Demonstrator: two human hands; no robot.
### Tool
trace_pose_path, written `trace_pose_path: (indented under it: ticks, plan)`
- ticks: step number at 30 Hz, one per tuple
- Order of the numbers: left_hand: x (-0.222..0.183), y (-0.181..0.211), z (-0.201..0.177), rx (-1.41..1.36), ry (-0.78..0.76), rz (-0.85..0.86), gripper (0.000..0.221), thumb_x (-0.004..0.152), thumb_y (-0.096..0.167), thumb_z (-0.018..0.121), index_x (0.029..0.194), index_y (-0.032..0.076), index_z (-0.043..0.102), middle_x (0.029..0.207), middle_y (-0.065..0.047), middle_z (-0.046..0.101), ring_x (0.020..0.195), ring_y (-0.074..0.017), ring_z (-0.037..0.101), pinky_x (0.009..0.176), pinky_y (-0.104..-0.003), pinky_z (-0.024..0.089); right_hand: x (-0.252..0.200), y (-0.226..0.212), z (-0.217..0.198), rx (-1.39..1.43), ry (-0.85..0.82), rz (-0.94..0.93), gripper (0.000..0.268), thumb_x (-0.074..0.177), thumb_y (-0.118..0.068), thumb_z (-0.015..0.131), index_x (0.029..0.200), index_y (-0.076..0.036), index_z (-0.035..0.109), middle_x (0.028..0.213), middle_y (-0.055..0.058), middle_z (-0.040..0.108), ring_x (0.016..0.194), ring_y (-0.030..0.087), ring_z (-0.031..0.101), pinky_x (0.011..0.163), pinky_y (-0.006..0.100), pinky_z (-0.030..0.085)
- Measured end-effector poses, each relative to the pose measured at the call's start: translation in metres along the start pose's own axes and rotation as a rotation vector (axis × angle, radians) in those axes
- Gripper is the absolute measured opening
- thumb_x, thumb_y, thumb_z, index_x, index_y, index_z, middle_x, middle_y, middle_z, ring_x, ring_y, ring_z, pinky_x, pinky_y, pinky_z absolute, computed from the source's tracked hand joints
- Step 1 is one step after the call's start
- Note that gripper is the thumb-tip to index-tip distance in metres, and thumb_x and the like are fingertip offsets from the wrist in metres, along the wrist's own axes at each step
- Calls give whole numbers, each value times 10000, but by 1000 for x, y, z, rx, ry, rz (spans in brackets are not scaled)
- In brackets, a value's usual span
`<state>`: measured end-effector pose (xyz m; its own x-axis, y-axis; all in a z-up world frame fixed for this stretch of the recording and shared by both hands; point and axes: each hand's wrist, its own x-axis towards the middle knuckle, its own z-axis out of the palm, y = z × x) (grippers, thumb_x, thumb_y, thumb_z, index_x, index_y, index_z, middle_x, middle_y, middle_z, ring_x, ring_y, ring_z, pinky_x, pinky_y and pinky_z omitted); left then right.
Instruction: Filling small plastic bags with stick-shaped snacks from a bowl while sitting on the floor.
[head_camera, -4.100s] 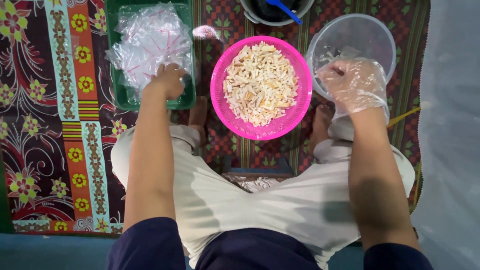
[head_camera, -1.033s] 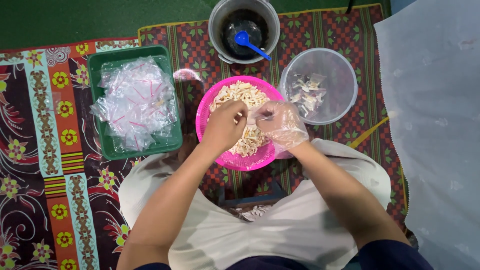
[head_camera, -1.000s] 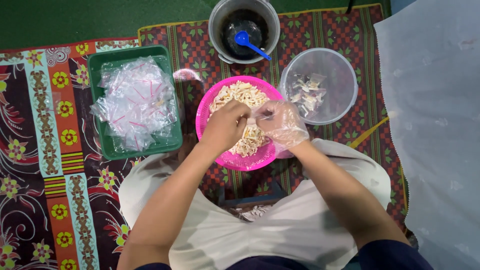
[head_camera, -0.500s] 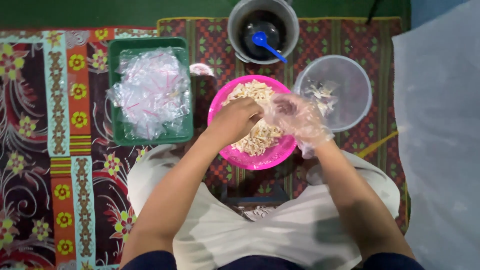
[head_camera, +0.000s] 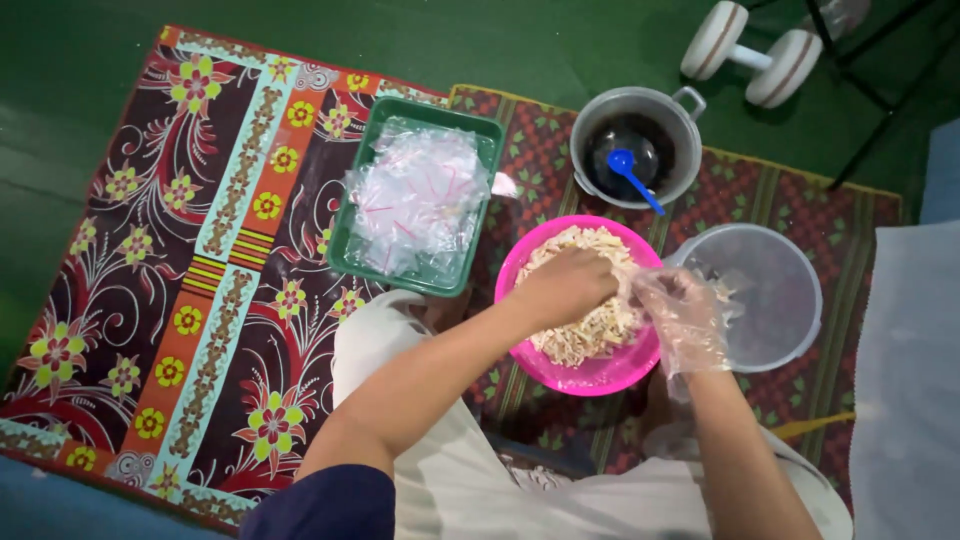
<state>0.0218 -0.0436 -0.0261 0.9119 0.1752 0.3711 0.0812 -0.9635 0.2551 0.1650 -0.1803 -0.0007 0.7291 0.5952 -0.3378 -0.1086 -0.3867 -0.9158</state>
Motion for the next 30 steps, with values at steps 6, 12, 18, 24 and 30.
trace_pose_path:
  ticks: [6,12,18,24,30]
  plan:
    - [-2,8,3,80,9,112,92,959,234,582,896,201,639,870,-9,591,909,-242,615,827,-416,514,25,35,-10,-204,-87,-116,385,668,-171,956,954,-62,723,712,101,664,674,159,634,520,311,461]
    - [-1,13,-1,42,-186,-49,227,959,313,679,1147,186,692,1070,-117,668,1076,-362,636,972,-594,480,43,58,-32,-699,-19,-298,273,738,-312,755,993,-213,767,887,37,749,929,271,730,849,417,568]
    - [5,-8,-5,143,-83,-85,139,970,89,598,995,114,732,938,-75,718,951,-316,679,874,-531,511,32,27,-40,-581,-82,-644,217,1004,-305,757,984,-89,741,822,119,707,818,341,719,710,419,560]
    - [14,-23,-86,207,244,-81,80,956,179,706,974,102,692,971,-73,626,900,-266,549,842,-382,456,30,7,-41,-624,39,-620,255,840,-33,743,1092,4,744,893,107,702,719,217,633,657,325,542]
    - [10,-29,-89,95,295,-111,81,948,148,751,990,89,713,970,-67,620,902,-269,546,855,-395,451,47,36,-14,-817,-106,-543,230,865,-133,608,1025,-60,755,907,113,746,735,302,652,702,414,538]
